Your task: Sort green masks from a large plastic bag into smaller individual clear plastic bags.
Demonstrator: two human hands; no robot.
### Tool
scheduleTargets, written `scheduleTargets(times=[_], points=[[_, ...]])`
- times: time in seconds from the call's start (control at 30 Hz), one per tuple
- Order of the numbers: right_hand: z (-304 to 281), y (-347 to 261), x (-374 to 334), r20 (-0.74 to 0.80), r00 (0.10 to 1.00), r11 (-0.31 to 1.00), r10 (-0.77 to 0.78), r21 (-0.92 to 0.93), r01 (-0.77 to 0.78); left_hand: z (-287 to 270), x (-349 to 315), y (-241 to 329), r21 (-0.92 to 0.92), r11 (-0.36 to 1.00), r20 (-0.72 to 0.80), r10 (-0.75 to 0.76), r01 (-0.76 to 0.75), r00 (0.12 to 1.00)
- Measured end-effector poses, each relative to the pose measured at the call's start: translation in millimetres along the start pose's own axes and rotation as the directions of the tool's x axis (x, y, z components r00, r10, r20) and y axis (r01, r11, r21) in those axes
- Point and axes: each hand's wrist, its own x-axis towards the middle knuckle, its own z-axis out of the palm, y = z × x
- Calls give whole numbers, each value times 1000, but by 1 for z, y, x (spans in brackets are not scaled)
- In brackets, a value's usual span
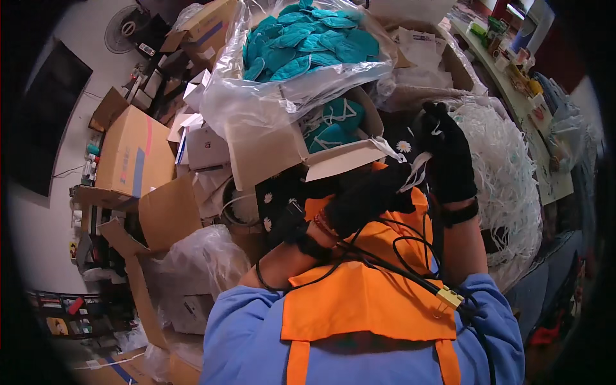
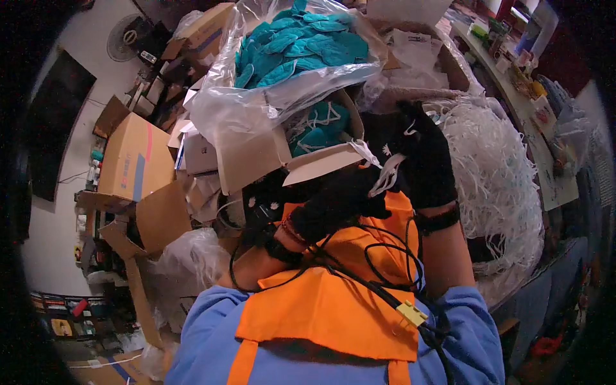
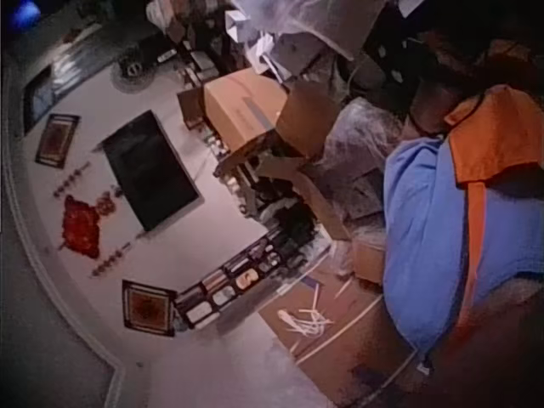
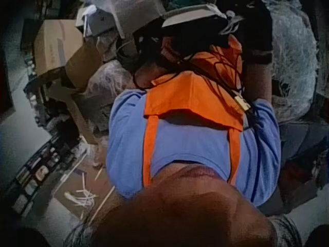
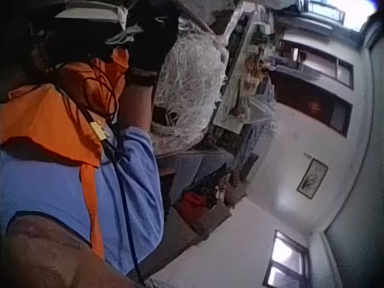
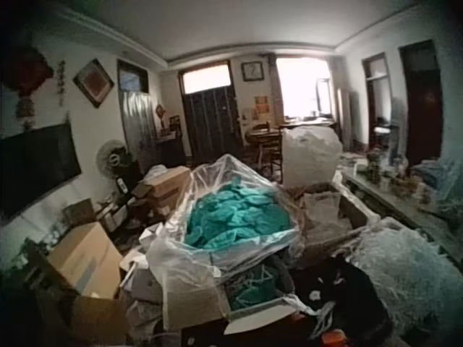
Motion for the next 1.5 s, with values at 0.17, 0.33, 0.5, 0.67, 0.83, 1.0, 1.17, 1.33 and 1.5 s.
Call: scheduleTargets(times=[0.17,0.33,0.5,0.67,0.83,1.0,1.17,1.33,1.5], points=[[-9,4,4,37,997,996,75,-54,-72,0,-4,7,-207,970,112,-108,129,988],[-19,2,7,-24,997,996,80,29,-79,-7,-1,16,-319,935,169,-104,155,980],[-45,-4,6,-40,999,995,25,-91,-28,-18,-4,26,-701,380,357,-545,604,758],[-109,13,19,-205,909,641,-364,-763,85,-16,-2,1,169,961,178,190,-220,965],[-1,-74,-13,311,880,658,-358,-585,474,-28,-7,11,492,840,481,-41,-230,876],[15,-22,-20,619,782,858,67,-435,272,-59,25,59,543,839,526,-379,43,761],[9,11,-29,583,719,841,380,-541,-7,-86,15,44,342,938,443,-213,55,871],[-6,6,-35,610,640,883,467,-356,-305,-84,-1,20,181,982,494,-145,62,857],[-3,-7,-34,542,613,817,575,-415,-400,-85,-5,15,19,905,497,-377,425,781]])
